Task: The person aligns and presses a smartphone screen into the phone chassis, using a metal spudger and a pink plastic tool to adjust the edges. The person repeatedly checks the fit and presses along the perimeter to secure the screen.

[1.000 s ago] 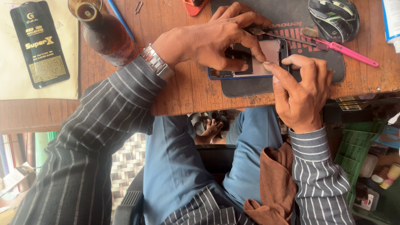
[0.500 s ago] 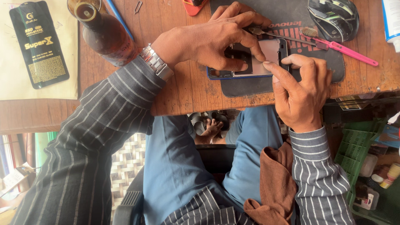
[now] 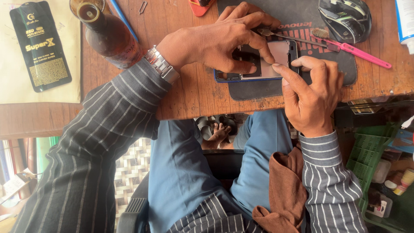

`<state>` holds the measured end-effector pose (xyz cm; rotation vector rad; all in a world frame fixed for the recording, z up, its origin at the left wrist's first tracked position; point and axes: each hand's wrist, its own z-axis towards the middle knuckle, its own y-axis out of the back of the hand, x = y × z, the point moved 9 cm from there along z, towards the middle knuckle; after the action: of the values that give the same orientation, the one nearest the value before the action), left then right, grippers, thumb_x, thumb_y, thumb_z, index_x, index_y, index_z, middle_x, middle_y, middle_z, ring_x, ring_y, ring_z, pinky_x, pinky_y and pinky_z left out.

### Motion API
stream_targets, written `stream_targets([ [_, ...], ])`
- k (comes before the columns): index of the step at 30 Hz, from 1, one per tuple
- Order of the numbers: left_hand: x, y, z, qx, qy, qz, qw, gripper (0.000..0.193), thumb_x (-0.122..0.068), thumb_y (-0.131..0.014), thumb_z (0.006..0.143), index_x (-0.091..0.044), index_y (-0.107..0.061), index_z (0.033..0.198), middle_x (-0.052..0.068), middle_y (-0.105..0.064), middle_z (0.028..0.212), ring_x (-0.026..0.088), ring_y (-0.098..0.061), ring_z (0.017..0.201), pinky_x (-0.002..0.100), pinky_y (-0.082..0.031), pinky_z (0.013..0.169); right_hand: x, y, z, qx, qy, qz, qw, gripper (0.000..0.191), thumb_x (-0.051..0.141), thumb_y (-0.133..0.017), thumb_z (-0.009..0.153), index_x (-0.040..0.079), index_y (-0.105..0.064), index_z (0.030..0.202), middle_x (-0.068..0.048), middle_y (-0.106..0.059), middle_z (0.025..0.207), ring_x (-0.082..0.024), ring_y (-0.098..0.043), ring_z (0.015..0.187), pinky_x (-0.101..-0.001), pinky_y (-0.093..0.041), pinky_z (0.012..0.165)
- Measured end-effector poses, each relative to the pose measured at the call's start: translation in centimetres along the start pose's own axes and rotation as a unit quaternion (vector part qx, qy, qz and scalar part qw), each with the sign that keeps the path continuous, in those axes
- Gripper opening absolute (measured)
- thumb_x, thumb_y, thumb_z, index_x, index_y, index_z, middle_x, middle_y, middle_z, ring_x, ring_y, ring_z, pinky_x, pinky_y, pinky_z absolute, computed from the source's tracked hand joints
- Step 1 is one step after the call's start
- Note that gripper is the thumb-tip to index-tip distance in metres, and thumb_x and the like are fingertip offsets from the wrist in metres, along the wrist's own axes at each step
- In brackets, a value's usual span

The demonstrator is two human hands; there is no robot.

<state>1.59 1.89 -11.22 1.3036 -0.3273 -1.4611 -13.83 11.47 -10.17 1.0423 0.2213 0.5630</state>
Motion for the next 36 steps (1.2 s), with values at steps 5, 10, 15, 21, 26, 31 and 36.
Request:
stream_targets([
  [5, 0.00, -0.03, 0.05, 0.000, 0.003, 0.001, 1.000, 0.038, -0.028, -0.085, 0.081, -0.031, -0.080, 0.118, 0.012, -0.044, 0.159, 0.039, -0.026, 0.149, 0.066, -0.015, 0.121, 0.00, 0.00, 0.01, -0.002, 0.001, -0.001, 1.000, 0.020, 0.020, -0.066, 0.115, 0.024, -0.079, 0.130, 0.001, -0.058, 0.121, -0.023, -0.050, 0.114, -0.0394, -0.037, 0.102],
  [10, -0.05, 0.05, 0.08, 0.000, 0.001, 0.002, 1.000, 0.039, -0.028, -0.085, 0.080, -0.031, -0.080, 0.119, 0.012, -0.044, 0.159, 0.040, -0.026, 0.149, 0.066, -0.015, 0.120, -0.04, -0.02, 0.02, -0.002, 0.001, -0.002, 1.000, 0.021, 0.020, -0.065, 0.115, 0.024, -0.079, 0.130, 0.001, -0.058, 0.121, -0.023, -0.050, 0.114, -0.0398, -0.037, 0.102],
  [15, 0.03, 0.03, 0.17, 0.008, 0.008, 0.003, 1.000, 0.040, -0.028, -0.085, 0.079, -0.032, -0.080, 0.118, 0.012, -0.043, 0.159, 0.040, -0.026, 0.148, 0.066, -0.016, 0.120, -0.01, 0.08, -0.02, -0.005, -0.001, -0.002, 1.000, 0.023, 0.018, -0.064, 0.113, 0.024, -0.079, 0.130, 0.001, -0.058, 0.121, -0.023, -0.050, 0.114, -0.0396, -0.037, 0.102],
  [21, -0.04, 0.09, 0.13, 0.005, 0.004, 0.001, 1.000, 0.040, -0.028, -0.087, 0.079, -0.032, -0.080, 0.118, 0.012, -0.043, 0.159, 0.039, -0.025, 0.149, 0.066, -0.016, 0.120, 0.09, 0.08, 0.08, -0.006, 0.001, 0.000, 1.000, 0.020, 0.019, -0.067, 0.114, 0.024, -0.079, 0.129, 0.001, -0.058, 0.121, -0.023, -0.050, 0.113, -0.0395, -0.037, 0.102],
  [26, 0.00, 0.13, -0.01, 0.003, 0.005, -0.007, 1.000, 0.039, -0.028, -0.087, 0.079, -0.032, -0.080, 0.117, 0.012, -0.044, 0.159, 0.039, -0.025, 0.149, 0.065, -0.015, 0.121, 0.14, 0.17, 0.16, -0.004, 0.005, -0.002, 1.000, 0.020, 0.019, -0.066, 0.114, 0.024, -0.079, 0.130, 0.001, -0.058, 0.121, -0.023, -0.050, 0.113, -0.0392, -0.037, 0.101],
  [31, -0.15, 0.15, 0.02, 0.004, 0.004, -0.001, 1.000, 0.040, -0.027, -0.086, 0.079, -0.031, -0.080, 0.119, 0.013, -0.044, 0.159, 0.039, -0.025, 0.149, 0.066, -0.015, 0.121, 0.14, 0.22, 0.12, -0.003, 0.005, 0.002, 1.000, 0.020, 0.019, -0.067, 0.114, 0.024, -0.078, 0.130, 0.001, -0.058, 0.122, -0.023, -0.050, 0.113, -0.0390, -0.037, 0.102],
  [36, -0.14, 0.15, 0.14, 0.002, 0.003, 0.002, 1.000, 0.040, -0.028, -0.086, 0.079, -0.031, -0.080, 0.118, 0.013, -0.044, 0.159, 0.039, -0.025, 0.149, 0.064, -0.015, 0.121, 0.08, 0.20, 0.15, -0.004, 0.007, 0.000, 1.000, 0.024, 0.016, -0.065, 0.112, 0.024, -0.078, 0.130, 0.001, -0.058, 0.121, -0.023, -0.050, 0.113, -0.0391, -0.037, 0.101],
])
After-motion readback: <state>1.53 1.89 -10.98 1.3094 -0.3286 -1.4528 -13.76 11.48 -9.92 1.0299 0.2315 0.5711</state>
